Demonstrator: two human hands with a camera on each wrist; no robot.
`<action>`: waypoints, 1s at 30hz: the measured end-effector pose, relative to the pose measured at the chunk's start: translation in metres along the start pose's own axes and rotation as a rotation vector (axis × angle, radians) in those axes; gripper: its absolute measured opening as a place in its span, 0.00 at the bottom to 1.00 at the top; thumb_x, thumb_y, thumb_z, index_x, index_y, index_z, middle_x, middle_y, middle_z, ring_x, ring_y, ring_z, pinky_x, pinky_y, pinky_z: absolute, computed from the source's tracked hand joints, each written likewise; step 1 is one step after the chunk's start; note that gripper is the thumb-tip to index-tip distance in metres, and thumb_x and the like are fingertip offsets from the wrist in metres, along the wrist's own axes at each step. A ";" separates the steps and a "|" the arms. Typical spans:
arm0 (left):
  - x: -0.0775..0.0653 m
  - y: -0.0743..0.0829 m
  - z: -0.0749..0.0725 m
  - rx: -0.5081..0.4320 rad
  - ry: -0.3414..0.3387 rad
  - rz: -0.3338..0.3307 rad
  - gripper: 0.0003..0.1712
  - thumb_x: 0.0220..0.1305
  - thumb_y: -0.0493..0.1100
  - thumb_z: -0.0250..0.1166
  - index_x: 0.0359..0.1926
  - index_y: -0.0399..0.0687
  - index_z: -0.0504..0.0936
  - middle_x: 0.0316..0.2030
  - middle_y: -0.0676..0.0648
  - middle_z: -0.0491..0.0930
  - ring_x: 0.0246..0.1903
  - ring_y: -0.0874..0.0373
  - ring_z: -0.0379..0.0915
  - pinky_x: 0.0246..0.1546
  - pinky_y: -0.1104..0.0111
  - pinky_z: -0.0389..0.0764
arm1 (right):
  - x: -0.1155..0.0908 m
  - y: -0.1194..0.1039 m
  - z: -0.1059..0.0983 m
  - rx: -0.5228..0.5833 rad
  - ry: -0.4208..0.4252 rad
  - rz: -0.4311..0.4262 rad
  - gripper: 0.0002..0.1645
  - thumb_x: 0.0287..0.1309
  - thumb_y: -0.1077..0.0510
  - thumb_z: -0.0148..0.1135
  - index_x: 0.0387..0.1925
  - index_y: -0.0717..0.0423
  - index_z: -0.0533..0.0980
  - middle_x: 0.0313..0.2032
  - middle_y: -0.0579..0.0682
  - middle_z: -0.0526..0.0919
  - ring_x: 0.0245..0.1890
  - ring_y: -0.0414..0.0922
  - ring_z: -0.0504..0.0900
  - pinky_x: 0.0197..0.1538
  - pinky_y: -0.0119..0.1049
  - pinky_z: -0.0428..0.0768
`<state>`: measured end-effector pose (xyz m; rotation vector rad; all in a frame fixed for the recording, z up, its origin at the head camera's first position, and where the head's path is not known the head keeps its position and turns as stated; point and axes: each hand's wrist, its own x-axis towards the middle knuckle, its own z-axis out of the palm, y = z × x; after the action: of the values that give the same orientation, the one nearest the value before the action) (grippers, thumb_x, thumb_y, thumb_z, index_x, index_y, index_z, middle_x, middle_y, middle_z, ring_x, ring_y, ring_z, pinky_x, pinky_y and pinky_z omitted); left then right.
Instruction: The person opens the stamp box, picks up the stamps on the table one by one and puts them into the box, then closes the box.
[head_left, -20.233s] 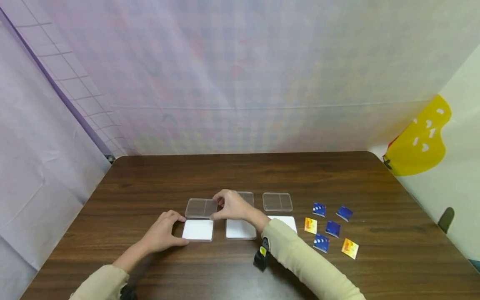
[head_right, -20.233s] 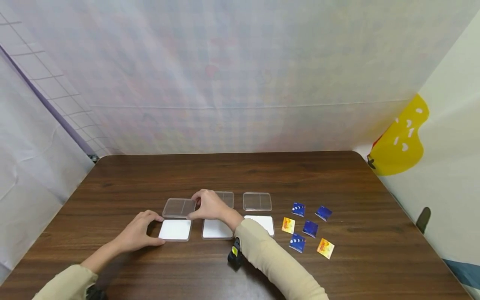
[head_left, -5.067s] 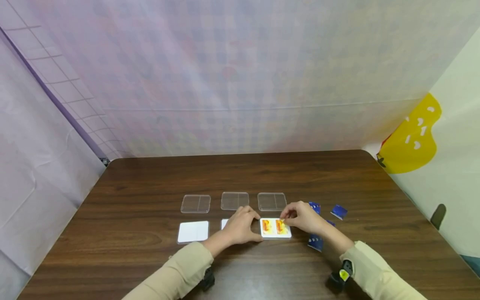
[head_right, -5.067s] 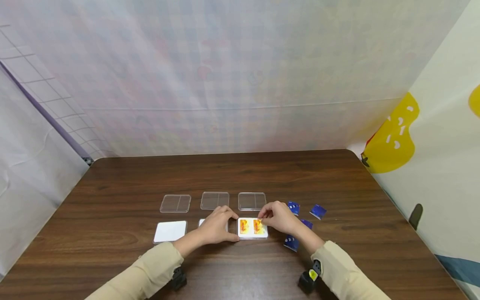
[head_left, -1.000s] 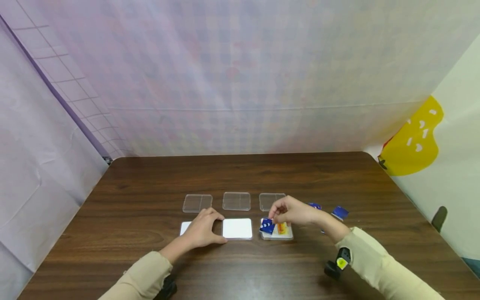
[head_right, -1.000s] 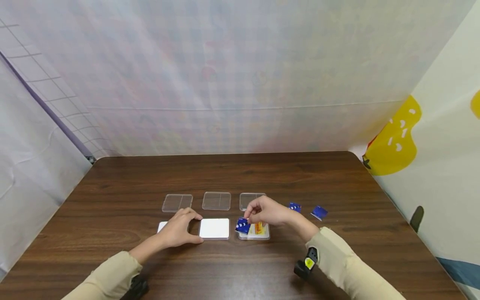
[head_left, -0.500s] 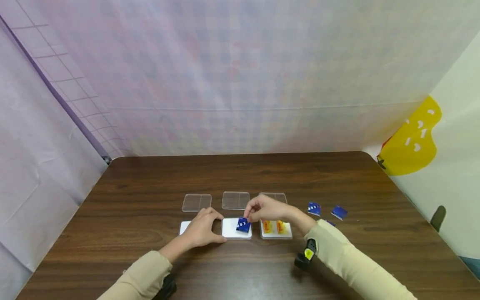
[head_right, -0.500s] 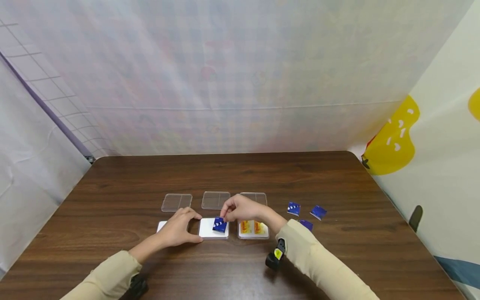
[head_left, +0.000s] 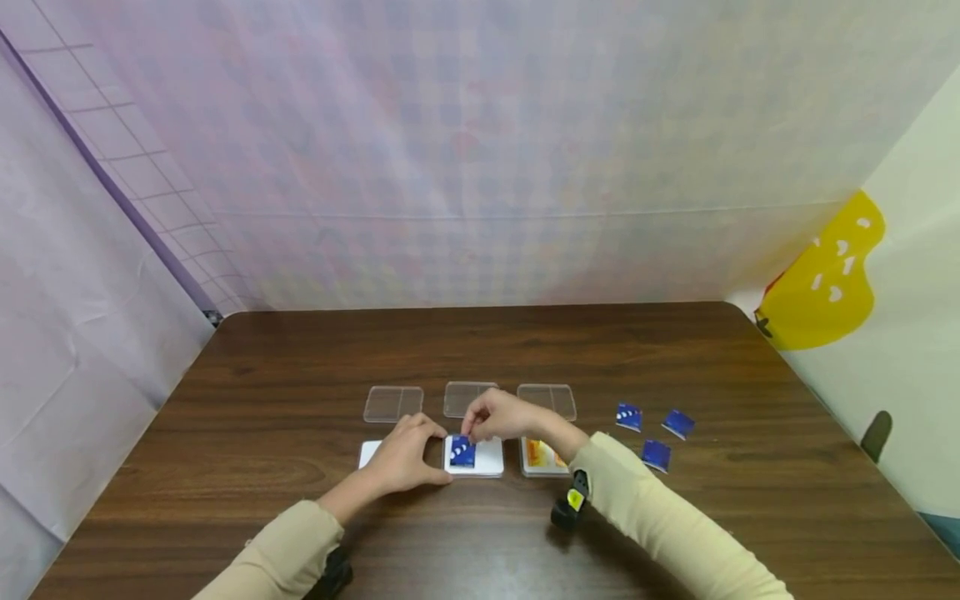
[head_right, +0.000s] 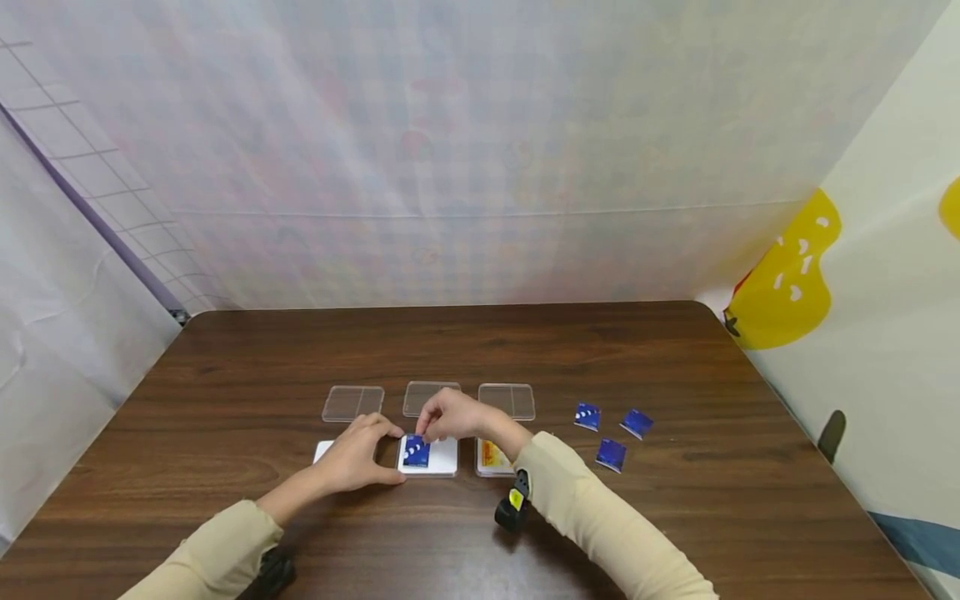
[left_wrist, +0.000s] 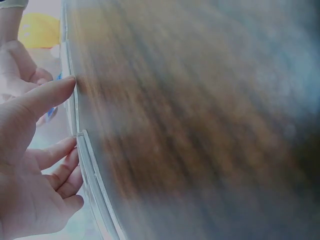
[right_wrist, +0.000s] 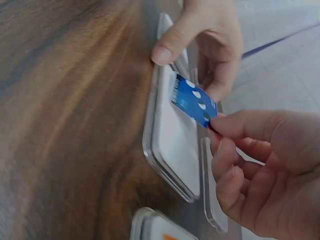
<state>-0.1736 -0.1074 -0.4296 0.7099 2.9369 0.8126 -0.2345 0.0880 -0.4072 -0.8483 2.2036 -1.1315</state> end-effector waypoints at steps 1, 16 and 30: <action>0.000 0.000 0.000 0.003 -0.003 -0.004 0.33 0.34 0.51 0.75 0.43 0.37 0.78 0.39 0.46 0.74 0.41 0.53 0.67 0.44 0.60 0.72 | 0.002 0.000 0.002 -0.027 0.012 -0.015 0.08 0.43 0.73 0.56 0.28 0.68 0.79 0.22 0.48 0.81 0.20 0.34 0.71 0.23 0.24 0.69; 0.000 -0.001 0.000 -0.008 -0.011 -0.004 0.34 0.34 0.52 0.75 0.43 0.38 0.78 0.39 0.46 0.74 0.41 0.53 0.67 0.45 0.60 0.71 | 0.001 -0.002 0.023 -0.344 0.237 -0.125 0.06 0.40 0.71 0.61 0.23 0.60 0.81 0.19 0.44 0.79 0.19 0.29 0.68 0.25 0.21 0.68; 0.000 -0.001 0.000 -0.005 -0.005 -0.004 0.33 0.34 0.52 0.75 0.43 0.39 0.79 0.39 0.47 0.74 0.41 0.53 0.67 0.44 0.61 0.72 | 0.000 -0.001 0.029 -0.392 0.330 -0.084 0.05 0.40 0.68 0.63 0.22 0.57 0.81 0.17 0.42 0.78 0.19 0.32 0.69 0.25 0.25 0.67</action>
<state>-0.1742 -0.1084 -0.4301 0.7045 2.9294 0.8164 -0.2148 0.0724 -0.4219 -0.9761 2.7461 -0.9432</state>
